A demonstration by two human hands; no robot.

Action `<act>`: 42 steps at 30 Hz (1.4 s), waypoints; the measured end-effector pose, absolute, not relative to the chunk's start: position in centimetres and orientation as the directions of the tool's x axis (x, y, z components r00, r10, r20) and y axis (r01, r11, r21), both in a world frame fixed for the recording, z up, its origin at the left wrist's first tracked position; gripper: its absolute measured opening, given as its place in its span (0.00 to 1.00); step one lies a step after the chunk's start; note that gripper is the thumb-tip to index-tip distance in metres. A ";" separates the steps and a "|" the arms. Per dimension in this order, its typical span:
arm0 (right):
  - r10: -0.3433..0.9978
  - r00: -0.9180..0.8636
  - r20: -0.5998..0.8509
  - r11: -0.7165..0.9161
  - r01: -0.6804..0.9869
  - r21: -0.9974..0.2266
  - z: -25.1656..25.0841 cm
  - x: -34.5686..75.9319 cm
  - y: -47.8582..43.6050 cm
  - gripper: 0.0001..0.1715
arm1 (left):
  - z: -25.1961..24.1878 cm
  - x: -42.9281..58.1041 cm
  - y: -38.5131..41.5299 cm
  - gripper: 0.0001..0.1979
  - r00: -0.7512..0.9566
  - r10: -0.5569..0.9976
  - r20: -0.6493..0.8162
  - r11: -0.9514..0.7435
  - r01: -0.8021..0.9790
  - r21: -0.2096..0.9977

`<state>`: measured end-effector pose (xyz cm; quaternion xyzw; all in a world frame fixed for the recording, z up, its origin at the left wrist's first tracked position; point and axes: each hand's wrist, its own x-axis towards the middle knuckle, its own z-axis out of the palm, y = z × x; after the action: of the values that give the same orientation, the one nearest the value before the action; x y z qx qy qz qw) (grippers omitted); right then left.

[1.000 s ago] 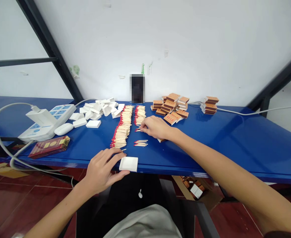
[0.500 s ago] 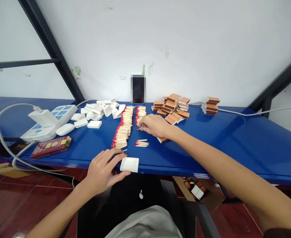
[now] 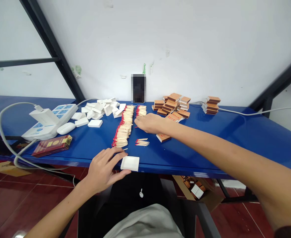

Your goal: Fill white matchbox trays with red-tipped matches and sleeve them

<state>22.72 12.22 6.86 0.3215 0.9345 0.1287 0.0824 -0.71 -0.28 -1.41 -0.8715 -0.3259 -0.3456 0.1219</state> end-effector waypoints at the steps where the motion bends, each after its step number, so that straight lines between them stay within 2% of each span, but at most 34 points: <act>1: 0.613 -0.789 -0.043 0.771 0.585 0.251 6.8 22.9 12.2 0.12 | -1.4 -0.7 -0.3 0.20 0.548 0.480 0.685 -0.759 0.651 0.011; 6: 0.654 -0.752 0.078 0.755 0.645 -0.115 7.2 24.3 12.9 0.15 | -1.2 -0.8 -0.4 0.21 0.550 0.474 0.688 -0.775 0.631 0.029; 9: 0.704 -0.699 0.126 0.707 0.670 -0.226 7.8 24.9 13.5 0.14 | -1.1 -0.8 -0.4 0.21 0.550 0.474 0.687 -0.777 0.629 0.032; 12: 0.732 -0.666 0.146 0.679 0.695 -0.236 8.0 25.1 13.0 0.14 | -1.1 -0.9 -0.4 0.21 0.553 0.473 0.686 -0.777 0.629 0.028; 14: 0.734 -0.670 0.110 0.675 0.705 -0.217 7.9 24.9 11.9 0.14 | -1.2 -0.9 -0.4 0.21 0.561 0.467 0.683 -0.779 0.627 0.018; 19: 0.720 -0.683 -0.124 0.661 0.729 -0.179 7.5 23.9 9.1 0.11 | -1.4 -1.0 -0.2 0.21 0.568 0.454 0.687 -0.786 0.618 0.009; 24: 0.692 -0.690 -0.210 0.634 0.721 -0.281 7.9 23.7 9.0 0.11 | -1.3 -1.0 -0.3 0.21 0.565 0.460 0.686 -0.787 0.616 0.020; 33: 0.696 -0.696 -0.177 0.623 0.708 -0.333 8.4 23.9 8.3 0.13 | -0.6 -1.3 -0.8 0.19 0.553 0.489 0.675 -0.765 0.644 0.027; 38: 0.720 -0.694 -0.031 0.653 0.691 -0.309 8.5 23.6 6.7 0.10 | -0.5 -1.9 -0.5 0.18 0.555 0.497 0.667 -0.755 0.656 0.017; 42: 0.615 -0.788 0.032 0.761 0.582 -0.288 7.5 21.3 5.0 0.08 | -0.6 -2.4 -0.3 0.18 0.582 0.439 0.684 -0.793 0.609 -0.009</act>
<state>21.31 5.03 7.46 0.3195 0.9362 -0.1324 -0.0623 -2.42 -0.29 -0.61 -0.8811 -0.2974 -0.3470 0.1220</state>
